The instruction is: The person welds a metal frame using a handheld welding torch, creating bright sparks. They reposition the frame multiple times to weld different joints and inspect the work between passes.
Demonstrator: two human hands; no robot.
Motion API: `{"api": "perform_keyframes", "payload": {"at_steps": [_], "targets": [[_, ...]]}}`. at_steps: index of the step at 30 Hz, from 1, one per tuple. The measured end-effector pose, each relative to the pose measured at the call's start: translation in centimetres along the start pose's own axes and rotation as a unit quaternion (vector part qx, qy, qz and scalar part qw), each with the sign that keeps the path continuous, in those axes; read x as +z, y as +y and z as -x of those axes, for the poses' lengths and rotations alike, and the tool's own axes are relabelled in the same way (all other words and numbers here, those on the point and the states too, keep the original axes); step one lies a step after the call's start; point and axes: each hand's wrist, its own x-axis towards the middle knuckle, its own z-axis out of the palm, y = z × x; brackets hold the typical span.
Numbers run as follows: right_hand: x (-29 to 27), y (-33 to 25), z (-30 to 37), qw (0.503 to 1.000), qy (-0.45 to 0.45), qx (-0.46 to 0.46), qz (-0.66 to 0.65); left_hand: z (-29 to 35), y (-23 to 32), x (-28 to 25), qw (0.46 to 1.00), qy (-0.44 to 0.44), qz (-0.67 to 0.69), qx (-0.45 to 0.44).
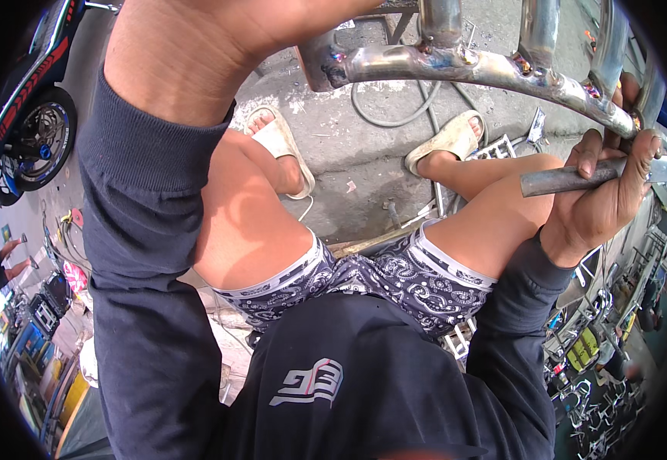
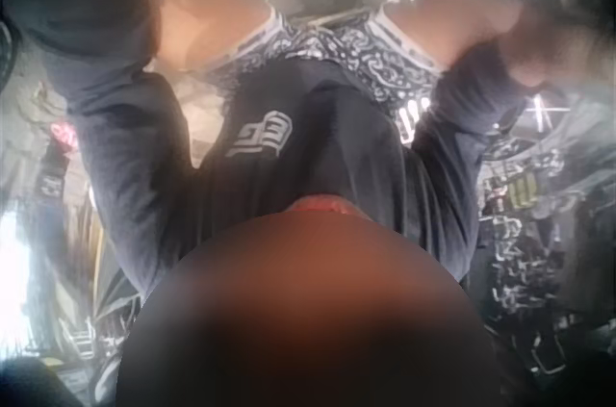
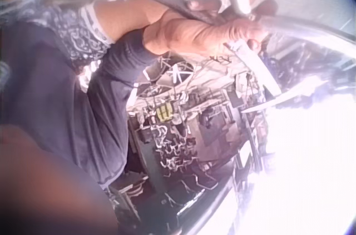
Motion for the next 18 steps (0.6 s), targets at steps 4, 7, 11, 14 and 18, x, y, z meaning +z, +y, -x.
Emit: {"api": "perform_keyframes", "payload": {"at_steps": [4, 7, 11, 14, 18], "targets": [[0.2, 0.0, -0.2, 1.0, 0.01, -0.004, -0.026, 0.3, 0.6, -0.6, 0.999, 0.012, -0.042, -0.013], [0.1, -0.1, 0.2, 0.997, 0.004, 0.021, -0.073, 0.7, 1.0, -1.5, 0.996, 0.023, -0.08, -0.021], [-0.2, 0.0, 0.7, 0.989, -0.073, 0.038, -0.122, 0.7, 1.9, -2.5, 0.991, 0.024, -0.127, -0.035], [0.1, -0.3, 1.0, 0.986, -0.11, 0.062, -0.107, 0.7, 2.5, -2.4, 0.987, 0.019, -0.15, -0.049], [0.9, -0.3, 1.3, 0.984, -0.131, 0.065, -0.101, 0.9, 2.6, -1.9, 0.983, 0.048, -0.173, -0.043]]}}
